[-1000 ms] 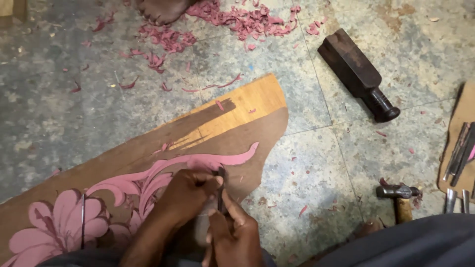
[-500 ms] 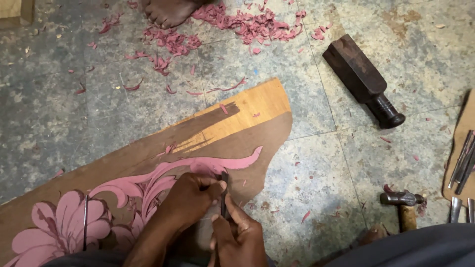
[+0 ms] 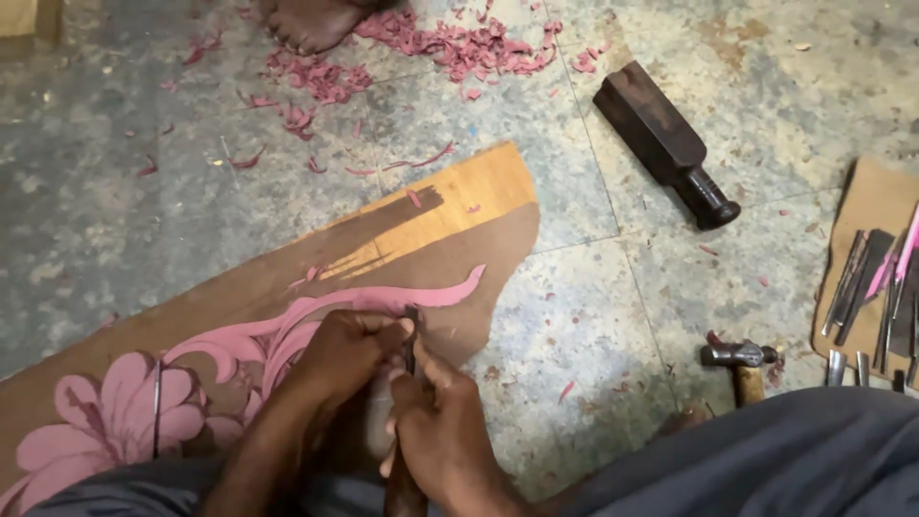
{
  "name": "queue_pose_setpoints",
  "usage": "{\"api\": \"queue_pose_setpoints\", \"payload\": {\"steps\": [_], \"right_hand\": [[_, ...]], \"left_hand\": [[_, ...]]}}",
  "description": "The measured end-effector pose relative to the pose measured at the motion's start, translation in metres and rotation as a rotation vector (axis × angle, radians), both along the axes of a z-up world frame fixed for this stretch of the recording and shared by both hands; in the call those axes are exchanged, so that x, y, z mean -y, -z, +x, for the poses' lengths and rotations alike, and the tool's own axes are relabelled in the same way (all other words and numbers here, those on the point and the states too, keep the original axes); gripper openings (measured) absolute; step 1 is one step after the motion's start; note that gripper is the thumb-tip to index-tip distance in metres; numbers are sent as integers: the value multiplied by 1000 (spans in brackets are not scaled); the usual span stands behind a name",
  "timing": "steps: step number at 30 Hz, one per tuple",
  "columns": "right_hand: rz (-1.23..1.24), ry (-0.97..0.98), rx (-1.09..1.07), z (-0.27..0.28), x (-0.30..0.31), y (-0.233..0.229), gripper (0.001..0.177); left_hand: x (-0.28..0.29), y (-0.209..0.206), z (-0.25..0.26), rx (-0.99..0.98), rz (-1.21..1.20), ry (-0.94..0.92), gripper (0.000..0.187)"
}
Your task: The person carves decorative patterns into a piece of wood using various chisels and a mallet. The person hammers a chisel with a mallet to remove larger pieces of wood and uses smaller hand chisels for detailed finishing of the floral designs.
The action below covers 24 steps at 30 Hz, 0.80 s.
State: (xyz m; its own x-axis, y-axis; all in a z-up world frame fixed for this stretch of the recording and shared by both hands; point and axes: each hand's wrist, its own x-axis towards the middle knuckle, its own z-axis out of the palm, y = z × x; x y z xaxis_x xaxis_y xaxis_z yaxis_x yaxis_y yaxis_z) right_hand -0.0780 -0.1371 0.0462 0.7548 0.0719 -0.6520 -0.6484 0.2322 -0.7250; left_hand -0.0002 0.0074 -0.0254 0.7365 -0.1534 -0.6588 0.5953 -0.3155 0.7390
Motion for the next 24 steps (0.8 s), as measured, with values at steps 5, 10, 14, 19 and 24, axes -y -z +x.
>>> {"api": "queue_pose_setpoints", "payload": {"steps": [5, 10, 14, 19, 24], "right_hand": [[17, 37, -39, -5, -6, 4, 53], [1, 3, -41, 1, -3, 3, 49], [-3, 0, -14, 8, -3, 1, 54], [-10, 20, -63, 1, -3, 1, 48], [15, 25, -85, 3, -2, 7, 46]], "left_hand": [[-1, 2, -1, 52, 39, 72, 28], [3, -8, 1, 10, 76, 53, 28], [3, -9, 4, -29, -5, -15, 26], [3, -6, 2, 1, 27, 58, 28], [3, -10, 1, -14, 50, 55, 27]]}}
